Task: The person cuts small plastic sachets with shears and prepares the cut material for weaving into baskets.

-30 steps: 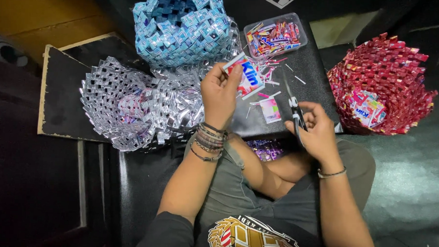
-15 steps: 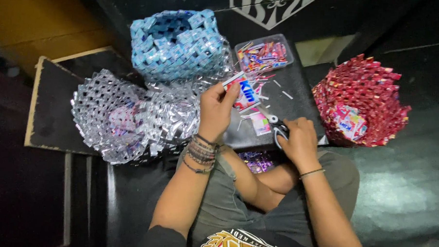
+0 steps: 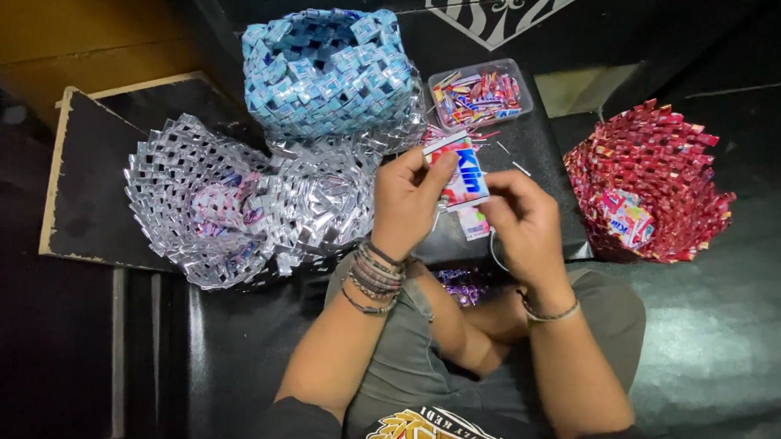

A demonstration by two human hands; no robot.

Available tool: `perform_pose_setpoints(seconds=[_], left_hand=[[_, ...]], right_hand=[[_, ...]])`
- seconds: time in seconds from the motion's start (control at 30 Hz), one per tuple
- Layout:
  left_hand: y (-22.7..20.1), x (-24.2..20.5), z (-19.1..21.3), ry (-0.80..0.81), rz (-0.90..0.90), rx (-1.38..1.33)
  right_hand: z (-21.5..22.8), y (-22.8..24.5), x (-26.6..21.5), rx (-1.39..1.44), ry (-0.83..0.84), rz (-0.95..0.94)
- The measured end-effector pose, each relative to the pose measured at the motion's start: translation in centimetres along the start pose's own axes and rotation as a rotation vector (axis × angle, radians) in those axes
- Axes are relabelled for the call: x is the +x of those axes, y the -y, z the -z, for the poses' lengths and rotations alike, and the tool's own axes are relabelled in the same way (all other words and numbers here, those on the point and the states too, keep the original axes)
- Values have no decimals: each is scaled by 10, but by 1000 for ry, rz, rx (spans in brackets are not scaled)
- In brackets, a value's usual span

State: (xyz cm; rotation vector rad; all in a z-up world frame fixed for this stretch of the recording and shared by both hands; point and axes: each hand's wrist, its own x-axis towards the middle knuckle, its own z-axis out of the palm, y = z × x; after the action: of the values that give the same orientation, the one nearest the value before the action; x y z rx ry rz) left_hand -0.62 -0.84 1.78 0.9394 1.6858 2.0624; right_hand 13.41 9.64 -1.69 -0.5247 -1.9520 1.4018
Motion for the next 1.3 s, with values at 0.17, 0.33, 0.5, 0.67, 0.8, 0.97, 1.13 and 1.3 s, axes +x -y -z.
perform_pose_setpoints(seconds=[0.17, 0.33, 0.5, 0.67, 0.8, 0.97, 1.13, 1.3], left_hand=[[20, 2, 9, -20, -34, -68], [13, 5, 14, 12, -55, -196], [2, 2, 17, -6, -7, -196], [24, 2, 25, -126, -36, -119], [35, -2, 30, -139, -27, -159], [30, -8, 36, -33, -54, -289], [36, -8, 36, -29, -47, -267], [33, -10, 35, -46, -32, -156]], right_hand=[[-40, 45, 18, 71, 33, -58], [-38, 12, 26, 83, 89, -95], [-37, 14, 28, 169, 162, -105], [-54, 42, 30, 123, 119, 16], [-61, 27, 35, 117, 141, 42], [-64, 0, 45, 240, 68, 66], [-62, -11, 42, 196, 20, 106], [-66, -6, 30, 217, -286, 188]])
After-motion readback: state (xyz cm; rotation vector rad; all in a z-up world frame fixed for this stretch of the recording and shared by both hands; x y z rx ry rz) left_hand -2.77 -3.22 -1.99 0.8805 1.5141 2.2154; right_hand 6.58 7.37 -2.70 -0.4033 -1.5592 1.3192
